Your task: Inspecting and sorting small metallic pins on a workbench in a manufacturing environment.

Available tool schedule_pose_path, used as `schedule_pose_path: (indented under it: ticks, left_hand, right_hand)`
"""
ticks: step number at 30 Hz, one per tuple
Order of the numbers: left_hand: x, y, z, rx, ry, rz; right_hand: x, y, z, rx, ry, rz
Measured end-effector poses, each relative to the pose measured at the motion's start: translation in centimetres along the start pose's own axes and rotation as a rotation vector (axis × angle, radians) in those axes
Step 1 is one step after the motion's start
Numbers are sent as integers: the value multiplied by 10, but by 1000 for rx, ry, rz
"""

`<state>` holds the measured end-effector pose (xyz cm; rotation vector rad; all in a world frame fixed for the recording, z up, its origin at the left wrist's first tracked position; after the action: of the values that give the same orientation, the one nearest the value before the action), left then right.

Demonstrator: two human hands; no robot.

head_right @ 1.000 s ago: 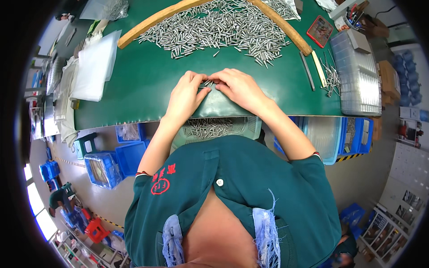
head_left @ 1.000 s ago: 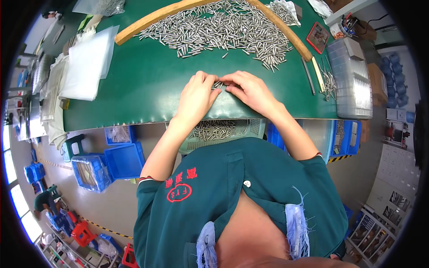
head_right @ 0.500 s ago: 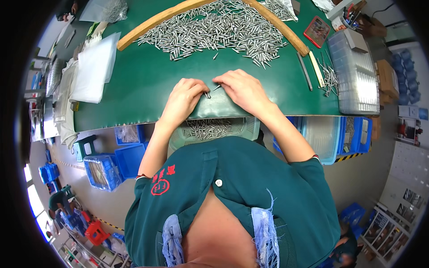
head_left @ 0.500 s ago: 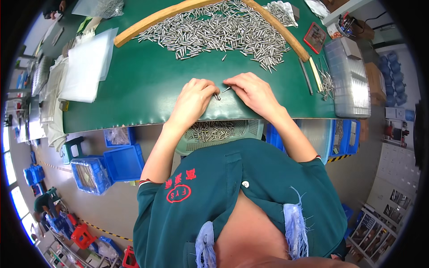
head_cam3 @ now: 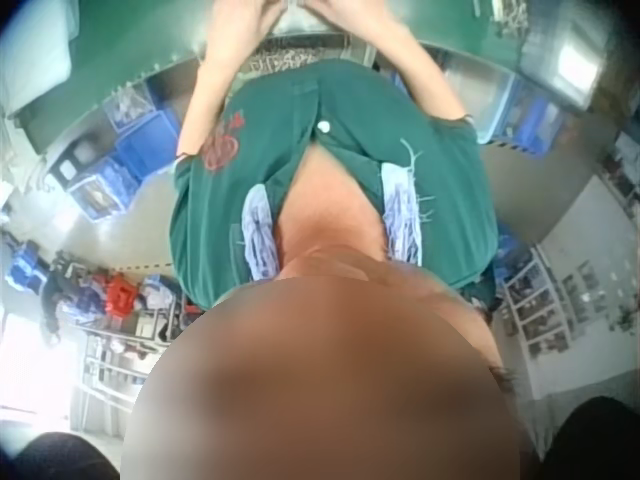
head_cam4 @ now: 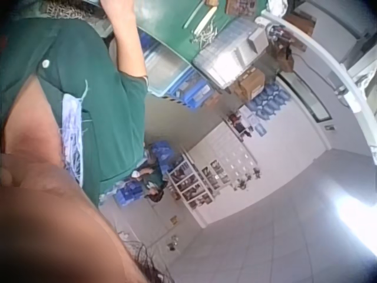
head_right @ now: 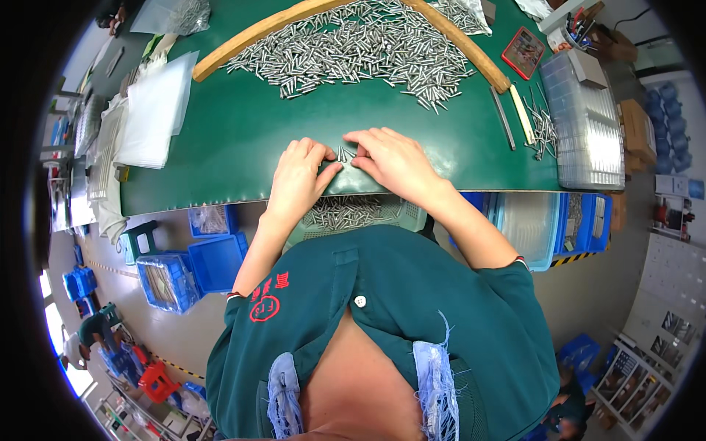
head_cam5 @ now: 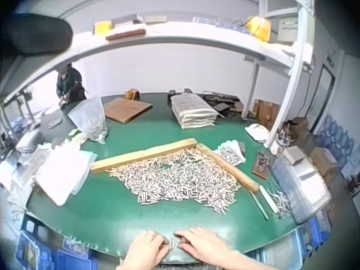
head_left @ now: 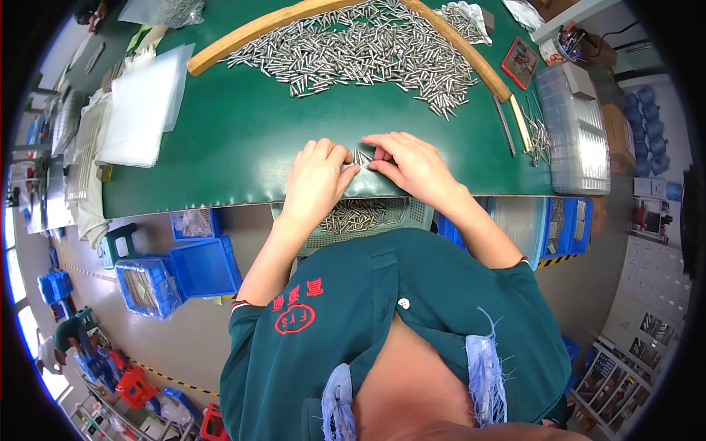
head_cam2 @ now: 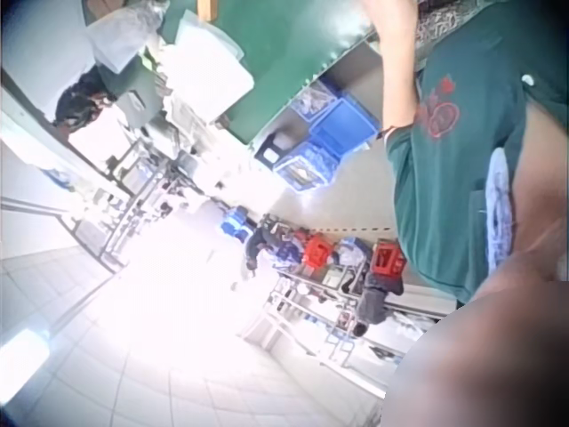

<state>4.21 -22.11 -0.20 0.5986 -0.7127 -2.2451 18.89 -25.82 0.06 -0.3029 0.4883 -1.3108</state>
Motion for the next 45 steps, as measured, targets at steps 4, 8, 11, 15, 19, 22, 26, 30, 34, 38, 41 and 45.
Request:
schedule_pose_path:
  ticks: [4,8,11,15,19,22,26,30,34,38,41,45]
  left_hand:
    - [1,-2,3,80,35,-4]
    - [-2,0,-2,45,26,-19]
    - [-1,-2,-6,50,28,-18]
    - [3,-7,-4,169,72,13]
    - [8,-9,-3,202,67,33]
    - [9,-9,-2,228,72,26]
    - [4,-4,-4,149,96,-44]
    - [-1,-6,-12,130,103,-17]
    - [1,-7,-12,202,117,25]
    - [5,-7,-11,259,113,47]
    - [4,-6,-14,239,139,46]
    - [-10,9,-15,16,105,10]
  right_hand:
    - [-1,3,5,-25,-43,-10]
    - [-3,8,-1,-50,-49,-33]
    - [-5,2,0,-117,-83,-21]
    - [-9,-3,-3,56,-35,45]
    - [-12,-5,-5,87,-59,21]
    - [-12,-2,-6,52,-85,-28]
    - [-12,8,-11,-50,-79,-82]
    - [-15,2,-10,-92,-70,-99]
    - [-15,-2,-10,77,-44,-22]
    - [-15,2,-10,24,10,-72]
    - [-14,13,-10,-280,49,-214]
    - [-25,58,2,-523,118,-383]
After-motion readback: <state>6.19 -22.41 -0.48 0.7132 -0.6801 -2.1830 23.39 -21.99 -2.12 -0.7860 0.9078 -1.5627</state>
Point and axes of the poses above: each hand's wrist, its own x-axis away from the middle knuckle, its own z-axis out of the back of the hand, y = z × x, the point moved 6 cm from there along -x, towards the middle knuckle, and after that the axes turned 10 degrees about x, right-handed, at the moved point
